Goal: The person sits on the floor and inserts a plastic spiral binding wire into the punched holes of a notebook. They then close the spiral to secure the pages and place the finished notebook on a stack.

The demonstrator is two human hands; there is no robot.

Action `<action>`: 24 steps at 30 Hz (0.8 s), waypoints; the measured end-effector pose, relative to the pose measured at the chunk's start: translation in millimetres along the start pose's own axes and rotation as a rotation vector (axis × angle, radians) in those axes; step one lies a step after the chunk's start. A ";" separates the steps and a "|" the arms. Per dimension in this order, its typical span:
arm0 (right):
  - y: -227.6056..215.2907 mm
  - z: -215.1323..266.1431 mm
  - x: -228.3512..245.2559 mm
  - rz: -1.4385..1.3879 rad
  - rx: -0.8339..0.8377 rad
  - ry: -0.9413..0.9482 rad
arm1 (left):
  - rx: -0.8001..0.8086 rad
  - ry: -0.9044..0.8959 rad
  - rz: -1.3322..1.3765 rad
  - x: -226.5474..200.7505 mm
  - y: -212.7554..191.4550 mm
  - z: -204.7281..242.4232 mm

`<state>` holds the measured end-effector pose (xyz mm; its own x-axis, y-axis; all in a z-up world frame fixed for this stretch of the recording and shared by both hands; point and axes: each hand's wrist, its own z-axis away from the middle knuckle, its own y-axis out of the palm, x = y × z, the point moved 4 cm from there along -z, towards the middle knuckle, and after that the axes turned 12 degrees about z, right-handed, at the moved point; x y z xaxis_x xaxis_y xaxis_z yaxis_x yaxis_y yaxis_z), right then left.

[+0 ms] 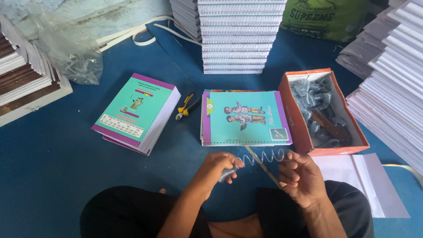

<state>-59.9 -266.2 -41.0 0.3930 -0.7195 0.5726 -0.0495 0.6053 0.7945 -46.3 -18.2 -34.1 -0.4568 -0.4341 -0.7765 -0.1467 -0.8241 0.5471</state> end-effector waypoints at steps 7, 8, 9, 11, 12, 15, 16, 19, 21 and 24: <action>33.7 -9.7 -12.3 -0.062 0.198 0.066 | 0.080 -0.127 0.513 1.4 8.8 5.9; 32.3 -12.3 -13.9 -0.043 0.131 0.047 | 0.052 -0.135 0.575 1.3 7.5 6.1; 30.2 -15.5 -15.3 -0.024 0.064 0.028 | 0.041 -0.121 0.603 -0.1 5.8 6.2; 23.5 -21.3 -14.4 -0.034 -0.064 0.020 | 0.022 -0.094 0.656 -3.6 1.4 5.3; 19.0 -23.8 -12.9 -0.064 -0.127 0.032 | -0.024 -0.052 0.639 -4.9 -2.3 4.7; 7.1 -33.6 6.2 -0.145 -0.212 -0.064 | -0.145 0.088 0.632 -12.5 -16.7 2.4; 3.6 -35.2 16.8 -0.171 -0.223 -0.120 | -0.174 0.143 0.662 -18.0 -23.8 1.8; -8.6 -34.8 48.0 -0.256 -0.370 -0.171 | -0.200 0.248 0.732 -33.5 -41.1 3.4; -9.6 -35.7 66.8 -0.215 -0.357 -0.243 | -0.192 0.297 0.789 -43.5 -48.6 5.0; -11.3 -34.1 86.4 -0.227 -0.325 -0.297 | -0.210 0.354 0.880 -57.4 -59.6 10.1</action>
<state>5.9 -323.6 -7.3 0.0799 -0.8829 0.4627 0.3146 0.4628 0.8288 -20.2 59.5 -18.9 -0.0326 -0.9823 -0.1843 0.2966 -0.1856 0.9368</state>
